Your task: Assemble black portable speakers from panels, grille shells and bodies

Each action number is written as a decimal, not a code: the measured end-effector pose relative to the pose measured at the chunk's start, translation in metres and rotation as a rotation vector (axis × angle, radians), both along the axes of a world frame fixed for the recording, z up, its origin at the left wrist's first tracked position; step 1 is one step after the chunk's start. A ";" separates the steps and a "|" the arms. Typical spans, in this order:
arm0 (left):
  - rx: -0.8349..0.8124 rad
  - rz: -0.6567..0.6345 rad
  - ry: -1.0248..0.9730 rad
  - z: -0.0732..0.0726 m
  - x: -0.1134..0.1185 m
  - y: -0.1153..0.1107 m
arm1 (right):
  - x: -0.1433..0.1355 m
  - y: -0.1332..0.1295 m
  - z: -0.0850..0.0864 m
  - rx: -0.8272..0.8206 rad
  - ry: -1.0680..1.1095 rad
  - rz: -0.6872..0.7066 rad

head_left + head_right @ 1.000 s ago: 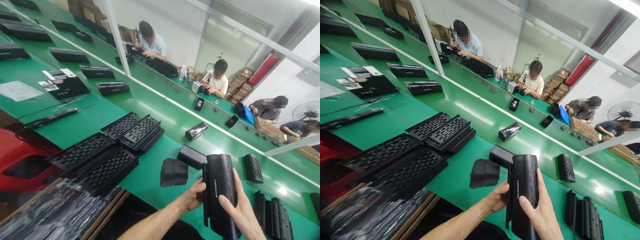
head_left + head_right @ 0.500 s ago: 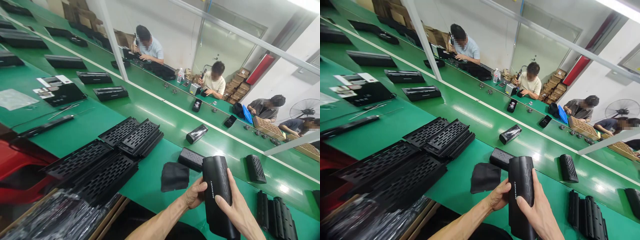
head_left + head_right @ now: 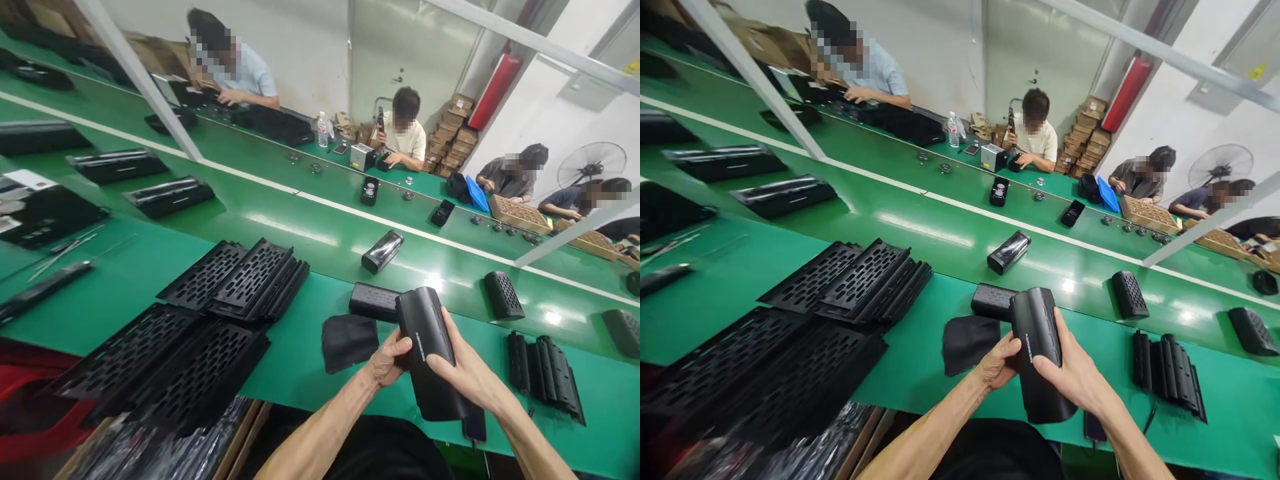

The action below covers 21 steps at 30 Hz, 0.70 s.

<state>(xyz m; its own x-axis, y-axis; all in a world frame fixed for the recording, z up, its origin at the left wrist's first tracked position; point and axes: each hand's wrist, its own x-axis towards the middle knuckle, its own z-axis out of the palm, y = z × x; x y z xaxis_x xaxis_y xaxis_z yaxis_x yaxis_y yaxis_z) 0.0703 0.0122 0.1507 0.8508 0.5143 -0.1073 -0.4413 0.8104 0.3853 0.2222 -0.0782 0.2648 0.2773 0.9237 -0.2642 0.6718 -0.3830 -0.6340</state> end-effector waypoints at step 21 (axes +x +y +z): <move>0.842 0.111 0.323 0.051 -0.045 0.110 | -0.018 -0.044 -0.053 0.508 0.184 -0.409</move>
<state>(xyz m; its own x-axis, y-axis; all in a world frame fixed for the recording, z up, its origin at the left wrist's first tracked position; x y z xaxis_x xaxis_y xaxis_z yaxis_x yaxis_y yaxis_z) 0.0250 0.1219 0.2013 0.7855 0.6078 0.1166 -0.2679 0.1640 0.9494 0.2038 -0.1220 0.2121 0.6227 0.7762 0.0989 0.4001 -0.2072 -0.8927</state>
